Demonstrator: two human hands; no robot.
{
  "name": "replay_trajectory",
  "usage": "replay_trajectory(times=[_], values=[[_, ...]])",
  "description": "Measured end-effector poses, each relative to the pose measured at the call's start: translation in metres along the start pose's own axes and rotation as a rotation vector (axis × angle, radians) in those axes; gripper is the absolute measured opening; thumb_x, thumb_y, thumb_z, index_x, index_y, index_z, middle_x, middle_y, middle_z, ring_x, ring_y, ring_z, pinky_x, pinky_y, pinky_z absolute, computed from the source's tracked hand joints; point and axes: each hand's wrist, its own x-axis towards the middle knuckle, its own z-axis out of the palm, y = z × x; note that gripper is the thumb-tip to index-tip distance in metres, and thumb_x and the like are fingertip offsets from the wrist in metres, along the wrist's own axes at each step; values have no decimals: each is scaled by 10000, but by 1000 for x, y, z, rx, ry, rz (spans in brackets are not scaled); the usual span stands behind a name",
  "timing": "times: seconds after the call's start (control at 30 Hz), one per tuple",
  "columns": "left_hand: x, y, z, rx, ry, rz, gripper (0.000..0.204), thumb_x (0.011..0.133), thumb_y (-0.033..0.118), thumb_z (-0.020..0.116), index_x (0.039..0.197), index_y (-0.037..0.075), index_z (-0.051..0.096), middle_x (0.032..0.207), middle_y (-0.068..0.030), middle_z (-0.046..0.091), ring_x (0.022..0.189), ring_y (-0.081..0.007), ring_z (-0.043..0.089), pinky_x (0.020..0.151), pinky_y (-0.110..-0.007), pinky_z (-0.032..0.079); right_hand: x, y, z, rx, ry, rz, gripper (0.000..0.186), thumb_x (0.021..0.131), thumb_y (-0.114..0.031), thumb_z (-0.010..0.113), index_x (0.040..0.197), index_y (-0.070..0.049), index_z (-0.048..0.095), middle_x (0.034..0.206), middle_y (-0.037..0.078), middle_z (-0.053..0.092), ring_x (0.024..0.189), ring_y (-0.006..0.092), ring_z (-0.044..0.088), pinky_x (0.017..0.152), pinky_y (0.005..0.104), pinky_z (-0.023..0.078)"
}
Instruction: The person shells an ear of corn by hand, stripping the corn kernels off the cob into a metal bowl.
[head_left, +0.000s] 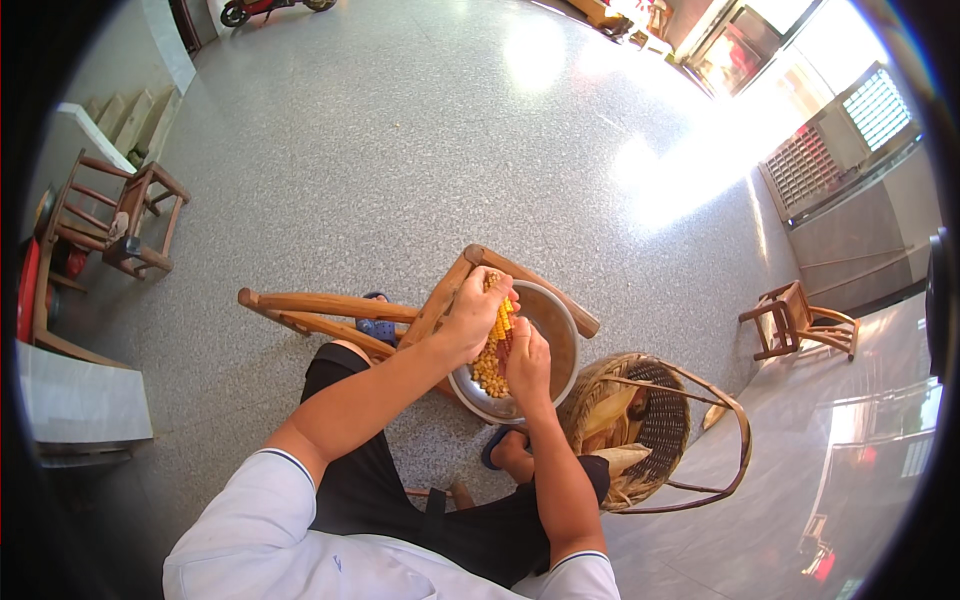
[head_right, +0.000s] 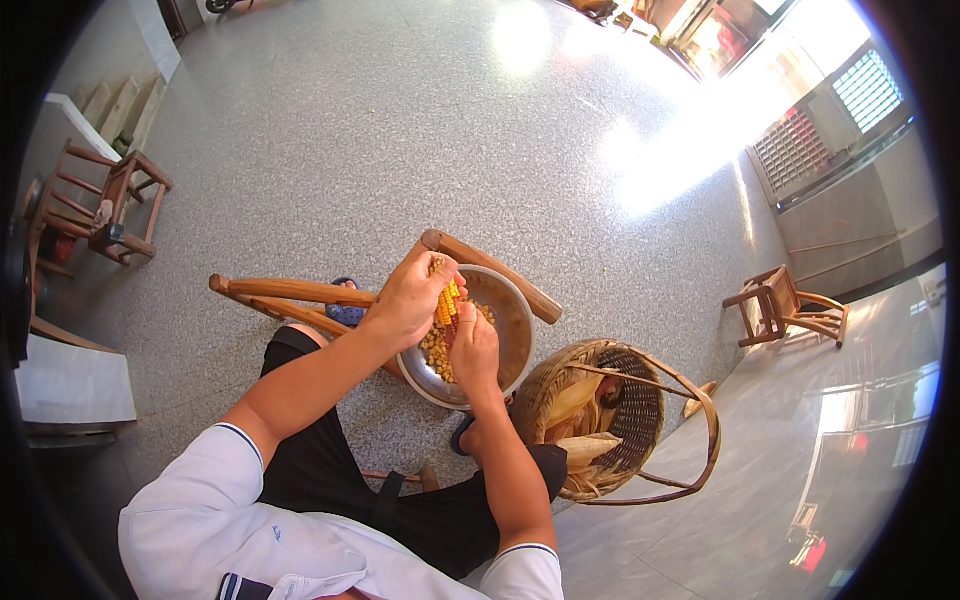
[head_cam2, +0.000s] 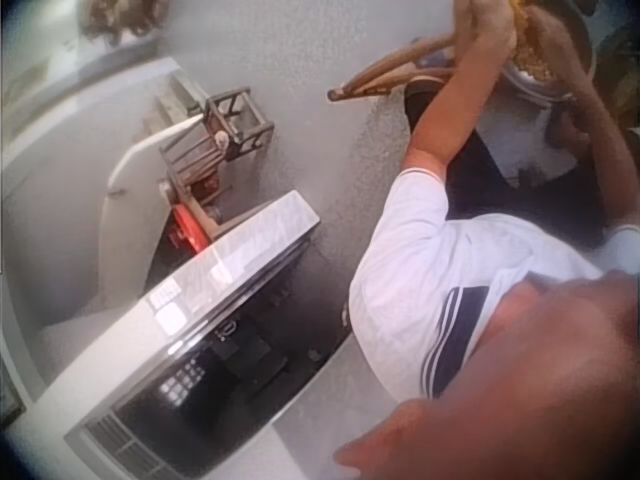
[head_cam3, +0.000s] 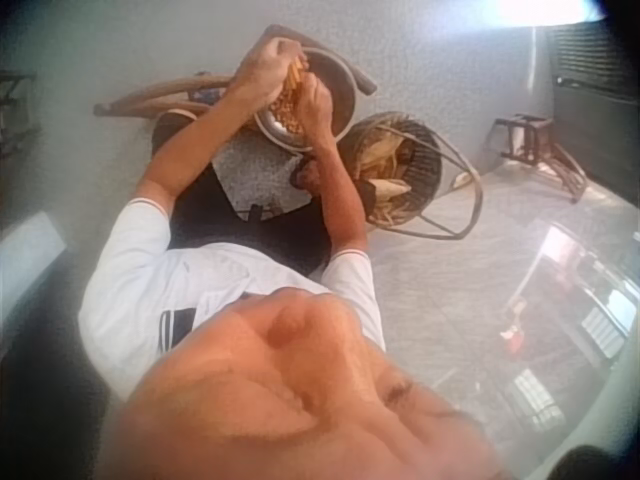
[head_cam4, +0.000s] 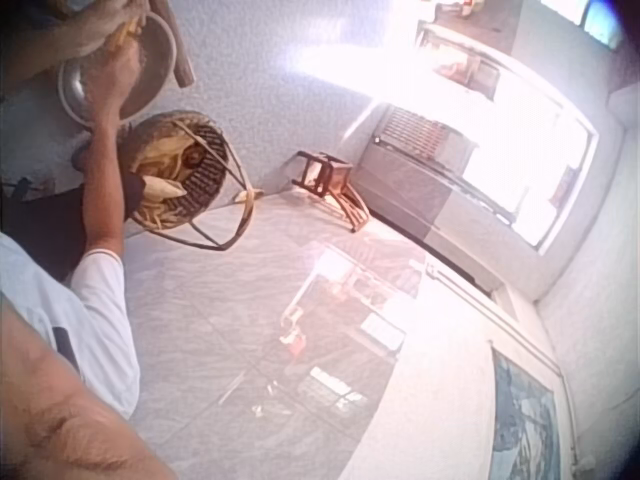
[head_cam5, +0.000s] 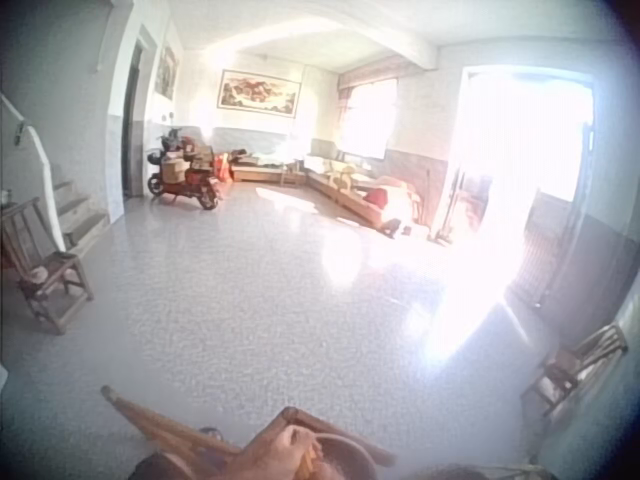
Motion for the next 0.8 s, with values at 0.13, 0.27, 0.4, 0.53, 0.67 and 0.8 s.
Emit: replay_trajectory(times=[0.13, 0.27, 0.4, 0.53, 0.67, 0.8], values=[[2, 0, -3, -29, -2, -7, 190, 992, 201, 505, 1025, 15, 490, 879, -90, 567, 795, -169, 573, 729, -311, 499, -2, -14, -1, 193, -18, 176, 413, 1025, -285, 370, 889, 23, 608, 662, 82, 593, 614, 206, 582, 610, 351, 463], [5, 1, -2, -75, 19, -63, 189, 992, 191, 488, 1056, 13, 497, 878, -89, 564, 811, -171, 572, 745, -312, 493, 1, 0, -4, 259, 45, 60, 364, 1024, -255, 394, 973, 23, 624, 784, 54, 600, 678, 125, 556, 627, 295, 461], [3, -3, -4, -44, 21, -73, 192, 996, 169, 461, 1079, 1, 504, 879, -87, 559, 838, -174, 566, 768, -310, 485, 3, -4, -3, 366, 23, -34, 360, 1019, -287, 429, 1058, 12, 625, 854, 30, 599, 688, 93, 536, 623, 256, 456], [3, -10, -3, -12, 32, -78, 184, 1000, 168, 457, 1062, 2, 509, 886, -83, 553, 833, -169, 558, 772, -307, 481, 0, -8, 3, 445, -27, 109, 379, 1015, -329, 452, 1043, 5, 630, 812, 10, 588, 657, 72, 518, 577, 238, 434], [6, -15, -5, 19, 30, -62, 184, 1006, 181, 460, 1052, 10, 509, 888, -76, 544, 819, -159, 547, 766, -305, 478, 0, -5, 1, 358, -127, 124, 412, 1016, -358, 450, 981, 3, 647, 700, -10, 554, 598, 59, 495, 524, 228, 398], [5, -16, -5, -4, 33, -48, 182, 1006, 194, 469, 1040, 19, 506, 884, -74, 544, 817, -153, 544, 762, -304, 475, -2, -13, 2, 311, -39, 100, 422, 1022, -345, 437, 894, -4, 649, 660, -6, 544, 580, 66, 492, 516, 236, 394]])
